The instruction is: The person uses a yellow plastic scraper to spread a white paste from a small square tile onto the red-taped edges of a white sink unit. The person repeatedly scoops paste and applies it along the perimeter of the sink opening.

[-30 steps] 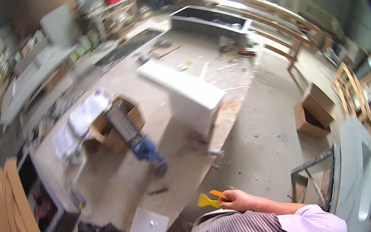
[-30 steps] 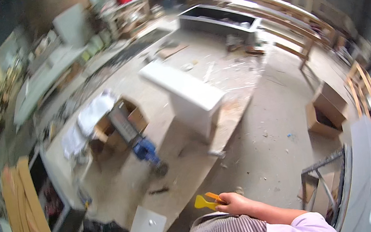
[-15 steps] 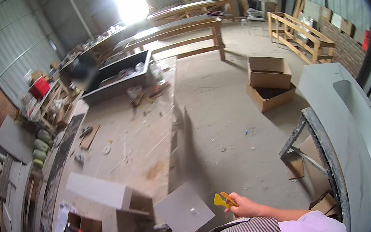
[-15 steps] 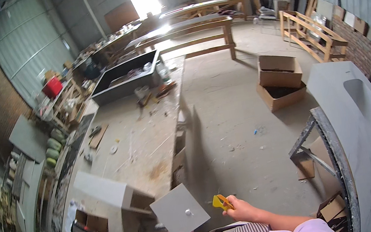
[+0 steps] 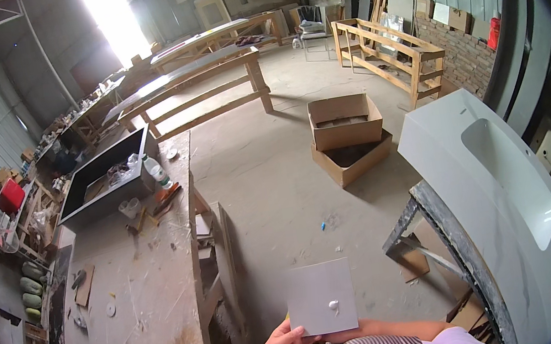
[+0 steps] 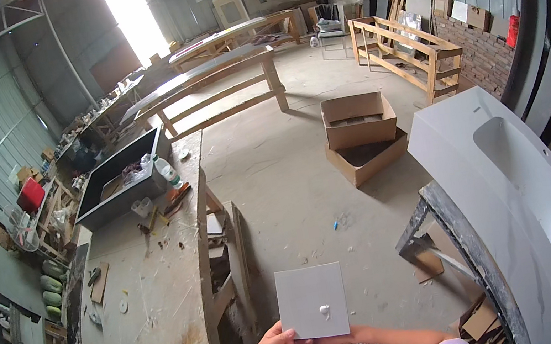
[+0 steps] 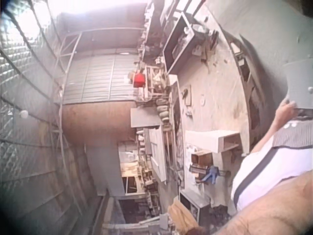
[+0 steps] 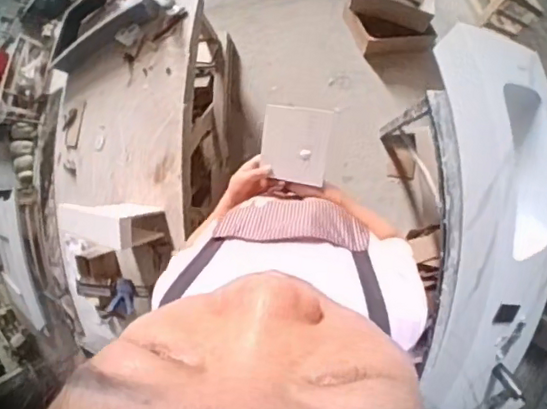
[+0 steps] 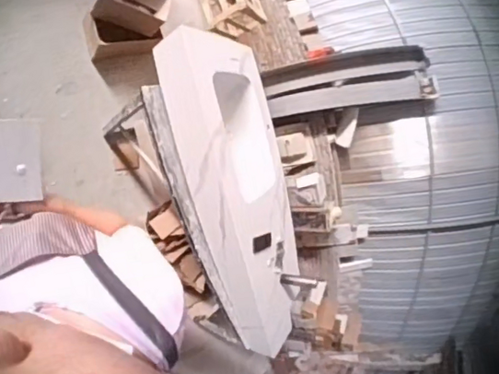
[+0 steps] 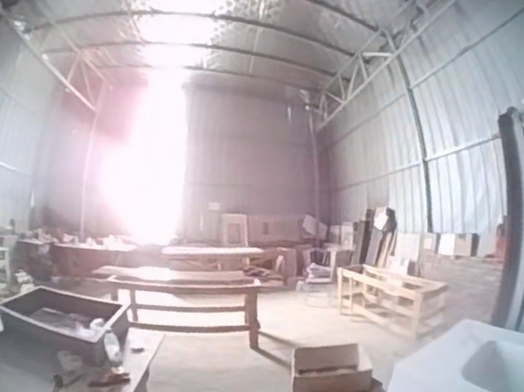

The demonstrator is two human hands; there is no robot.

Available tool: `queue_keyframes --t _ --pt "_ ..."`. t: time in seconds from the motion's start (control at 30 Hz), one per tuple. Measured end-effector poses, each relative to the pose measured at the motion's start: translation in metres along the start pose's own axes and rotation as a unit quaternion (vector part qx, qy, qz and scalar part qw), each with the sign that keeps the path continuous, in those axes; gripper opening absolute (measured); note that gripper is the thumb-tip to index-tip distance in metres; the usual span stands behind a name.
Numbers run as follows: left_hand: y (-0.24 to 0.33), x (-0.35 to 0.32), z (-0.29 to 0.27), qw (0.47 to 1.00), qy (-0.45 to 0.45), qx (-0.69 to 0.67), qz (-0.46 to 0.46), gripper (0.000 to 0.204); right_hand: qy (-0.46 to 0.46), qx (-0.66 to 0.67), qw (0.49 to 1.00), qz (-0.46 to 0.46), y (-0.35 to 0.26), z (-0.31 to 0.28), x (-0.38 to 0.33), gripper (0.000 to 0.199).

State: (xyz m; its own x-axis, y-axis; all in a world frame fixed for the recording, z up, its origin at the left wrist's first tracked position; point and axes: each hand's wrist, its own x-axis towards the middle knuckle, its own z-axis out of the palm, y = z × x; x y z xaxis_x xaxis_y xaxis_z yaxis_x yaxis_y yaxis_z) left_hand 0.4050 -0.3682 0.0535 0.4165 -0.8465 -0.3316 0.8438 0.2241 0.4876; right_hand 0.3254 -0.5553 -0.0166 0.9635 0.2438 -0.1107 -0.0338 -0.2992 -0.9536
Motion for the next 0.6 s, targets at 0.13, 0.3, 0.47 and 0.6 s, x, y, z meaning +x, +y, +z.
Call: queue_keyframes --t 0.13,0.3,0.47,0.6 --pt "0.046 0.062 -0.023 0.997 -0.041 0.008 0.07 0.031 -0.015 -0.001 0.99 0.139 -0.024 -0.053 0.048 0.022" --pt "0.151 0.144 -0.029 0.986 0.01 0.04 0.161 0.03 0.157 0.137 0.958 0.199 0.004 -0.124 0.097 0.047" --pt "0.251 0.218 -0.043 0.976 0.015 0.069 0.206 0.026 0.362 0.285 0.871 0.173 0.016 -0.235 0.144 0.035" --pt "0.31 0.279 -0.031 0.975 0.019 0.068 0.21 0.025 0.354 0.287 0.878 0.147 -0.034 -0.305 0.217 0.027"
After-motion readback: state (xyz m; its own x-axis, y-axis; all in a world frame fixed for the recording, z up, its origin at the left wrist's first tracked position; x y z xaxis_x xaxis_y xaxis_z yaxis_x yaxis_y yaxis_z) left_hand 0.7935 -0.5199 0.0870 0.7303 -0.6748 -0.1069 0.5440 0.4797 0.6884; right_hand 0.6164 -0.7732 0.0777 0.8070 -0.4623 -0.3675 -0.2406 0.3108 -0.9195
